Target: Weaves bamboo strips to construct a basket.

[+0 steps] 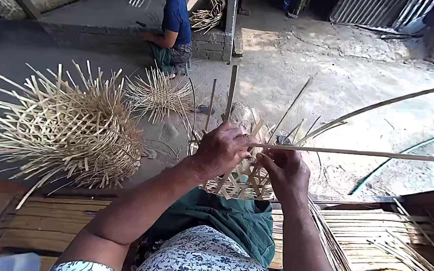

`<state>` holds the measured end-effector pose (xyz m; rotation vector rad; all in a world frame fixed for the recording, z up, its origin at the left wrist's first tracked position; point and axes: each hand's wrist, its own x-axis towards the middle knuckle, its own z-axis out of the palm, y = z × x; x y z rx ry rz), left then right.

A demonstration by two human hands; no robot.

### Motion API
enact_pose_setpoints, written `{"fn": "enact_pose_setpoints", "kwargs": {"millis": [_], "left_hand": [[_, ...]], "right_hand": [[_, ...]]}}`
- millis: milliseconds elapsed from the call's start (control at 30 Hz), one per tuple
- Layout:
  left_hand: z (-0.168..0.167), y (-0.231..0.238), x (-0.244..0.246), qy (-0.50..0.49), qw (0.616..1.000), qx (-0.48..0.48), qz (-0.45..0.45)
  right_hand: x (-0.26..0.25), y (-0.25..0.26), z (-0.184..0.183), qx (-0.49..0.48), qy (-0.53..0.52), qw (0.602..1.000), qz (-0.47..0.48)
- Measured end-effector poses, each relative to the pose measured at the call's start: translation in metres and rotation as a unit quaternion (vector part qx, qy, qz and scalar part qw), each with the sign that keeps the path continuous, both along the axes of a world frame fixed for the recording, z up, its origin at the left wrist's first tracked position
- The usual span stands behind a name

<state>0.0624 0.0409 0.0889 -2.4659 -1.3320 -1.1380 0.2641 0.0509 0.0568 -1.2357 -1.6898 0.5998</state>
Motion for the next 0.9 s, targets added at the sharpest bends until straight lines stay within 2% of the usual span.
{"fn": "enact_pose_setpoints", "kwargs": {"millis": [100, 167, 233, 300, 367, 433, 533, 633, 700, 767, 833, 900], "left_hand": [[-0.003, 0.002, 0.003, -0.013, 1.000, -0.004, 0.001], [-0.005, 0.004, 0.005, -0.014, 1.000, -0.012, -0.004], [-0.004, 0.005, 0.007, -0.024, 0.999, -0.020, -0.015], [-0.003, 0.006, 0.009, -0.038, 0.998, -0.026, -0.030], [-0.002, 0.007, 0.008, -0.062, 0.996, -0.044, -0.055], [-0.001, 0.009, 0.001, -0.103, 0.988, -0.075, -0.090], [-0.003, 0.016, -0.011, -0.155, 0.972, -0.116, -0.131], [-0.009, 0.023, -0.018, -0.185, 0.968, -0.120, -0.122], [-0.018, 0.027, -0.021, -0.167, 0.979, -0.081, -0.081], [-0.026, 0.031, -0.019, -0.093, 0.995, -0.005, -0.017], [-0.029, 0.029, -0.014, -0.015, 0.999, 0.033, 0.030], [-0.024, 0.025, -0.008, 0.005, 0.999, 0.014, 0.043]], "right_hand": [[0.006, 0.002, 0.001, -0.014, -0.007, 1.000, 0.024], [0.009, 0.000, 0.007, -0.007, -0.083, 0.996, 0.018], [0.007, -0.007, 0.017, 0.043, -0.183, 0.982, -0.018], [0.003, -0.014, 0.027, 0.056, -0.223, 0.973, -0.036], [0.004, -0.008, 0.026, 0.055, -0.167, 0.984, 0.005], [0.015, 0.013, 0.017, 0.006, -0.021, 0.993, 0.114], [0.023, 0.035, 0.005, -0.083, 0.171, 0.944, 0.270], [0.021, 0.039, 0.005, -0.103, 0.198, 0.925, 0.307], [0.017, 0.037, -0.001, -0.045, 0.167, 0.942, 0.288], [0.010, 0.027, -0.005, 0.061, 0.072, 0.963, 0.254], [-0.003, 0.006, 0.001, 0.139, -0.098, 0.977, 0.131], [-0.014, -0.011, 0.009, 0.156, -0.220, 0.963, 0.016]]}}
